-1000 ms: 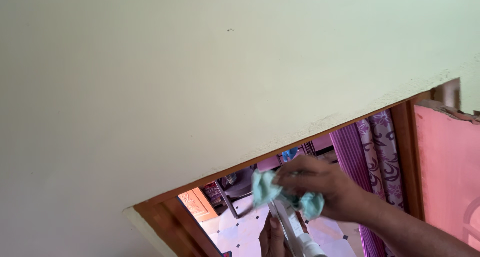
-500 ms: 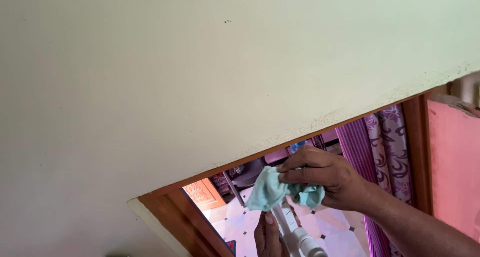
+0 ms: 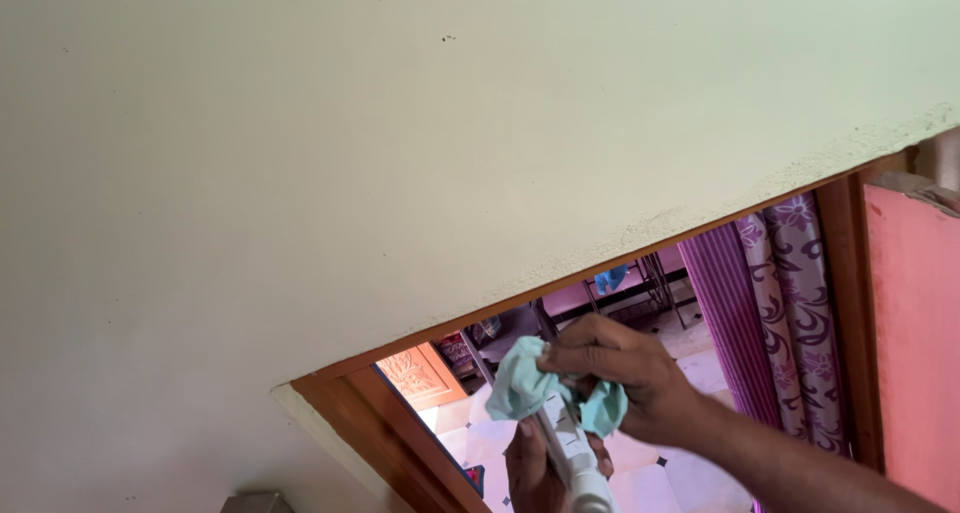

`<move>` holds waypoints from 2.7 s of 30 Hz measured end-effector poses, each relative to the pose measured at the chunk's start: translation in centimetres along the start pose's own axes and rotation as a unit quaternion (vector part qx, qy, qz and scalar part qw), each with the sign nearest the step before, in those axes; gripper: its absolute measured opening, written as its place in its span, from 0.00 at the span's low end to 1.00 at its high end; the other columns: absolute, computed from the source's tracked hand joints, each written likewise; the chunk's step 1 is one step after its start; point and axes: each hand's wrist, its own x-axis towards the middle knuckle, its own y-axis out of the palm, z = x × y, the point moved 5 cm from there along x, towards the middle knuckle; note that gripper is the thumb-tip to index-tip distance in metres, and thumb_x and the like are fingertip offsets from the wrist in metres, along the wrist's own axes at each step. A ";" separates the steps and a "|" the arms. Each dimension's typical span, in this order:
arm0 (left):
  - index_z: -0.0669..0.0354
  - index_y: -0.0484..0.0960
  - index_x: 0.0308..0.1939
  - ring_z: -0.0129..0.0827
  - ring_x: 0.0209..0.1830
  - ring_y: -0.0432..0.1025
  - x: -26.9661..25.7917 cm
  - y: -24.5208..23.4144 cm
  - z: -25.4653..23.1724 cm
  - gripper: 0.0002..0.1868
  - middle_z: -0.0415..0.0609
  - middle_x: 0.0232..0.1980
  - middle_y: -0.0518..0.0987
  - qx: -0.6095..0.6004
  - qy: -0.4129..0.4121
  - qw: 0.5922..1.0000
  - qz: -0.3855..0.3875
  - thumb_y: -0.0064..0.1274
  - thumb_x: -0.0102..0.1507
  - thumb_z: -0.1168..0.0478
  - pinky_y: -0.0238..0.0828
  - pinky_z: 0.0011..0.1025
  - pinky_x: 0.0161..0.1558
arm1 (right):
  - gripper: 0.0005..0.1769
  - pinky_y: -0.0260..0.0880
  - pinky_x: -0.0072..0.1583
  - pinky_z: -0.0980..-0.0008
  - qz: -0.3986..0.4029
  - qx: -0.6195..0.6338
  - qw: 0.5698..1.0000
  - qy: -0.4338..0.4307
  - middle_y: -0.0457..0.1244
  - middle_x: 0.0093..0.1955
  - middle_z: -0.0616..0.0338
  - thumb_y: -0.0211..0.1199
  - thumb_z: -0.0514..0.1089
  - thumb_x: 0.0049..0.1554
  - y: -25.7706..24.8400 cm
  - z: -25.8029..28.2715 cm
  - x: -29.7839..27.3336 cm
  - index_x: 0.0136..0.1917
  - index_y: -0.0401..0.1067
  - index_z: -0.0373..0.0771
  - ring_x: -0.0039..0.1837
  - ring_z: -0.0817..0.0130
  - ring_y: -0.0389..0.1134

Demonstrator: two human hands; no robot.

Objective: The person wipes a ceiling light socket and the ceiling area with a cloth, then screws a white LED light fixture into the socket and tests it. The person repeats the process by removing the fixture, wiping it, and reinstalling it.

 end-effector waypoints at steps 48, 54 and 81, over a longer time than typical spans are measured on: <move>0.62 0.68 0.63 0.35 0.49 0.72 7.6 15.7 -17.8 0.20 0.50 0.48 0.75 -0.059 0.222 0.969 0.087 0.44 0.71 0.54 0.73 0.38 0.51 | 0.27 0.74 0.53 0.65 -0.060 -0.319 0.915 -0.240 0.64 0.62 0.49 0.74 0.37 0.49 -2.4 13.4 6.0 0.62 0.74 0.34 0.56 0.59 0.71; 0.58 0.66 0.66 0.33 0.52 0.72 5.7 16.8 -17.0 0.20 0.49 0.54 0.75 -0.041 0.276 0.956 0.090 0.44 0.71 0.59 0.73 0.36 0.53 | 0.35 0.75 0.52 0.59 0.007 -0.404 0.897 -0.178 0.64 0.63 0.46 0.73 0.35 0.42 0.2 10.8 7.1 0.63 0.71 0.32 0.58 0.53 0.69; 0.56 0.70 0.57 0.31 0.58 0.68 7.0 16.8 -24.5 0.16 0.44 0.54 0.74 -0.075 0.351 0.931 0.064 0.54 0.69 0.57 0.67 0.38 0.64 | 0.10 0.78 0.48 0.66 -0.147 -0.060 0.983 0.091 0.68 0.50 0.54 0.65 0.38 0.55 -4.2 -0.9 5.4 0.49 0.83 0.42 0.51 0.61 0.70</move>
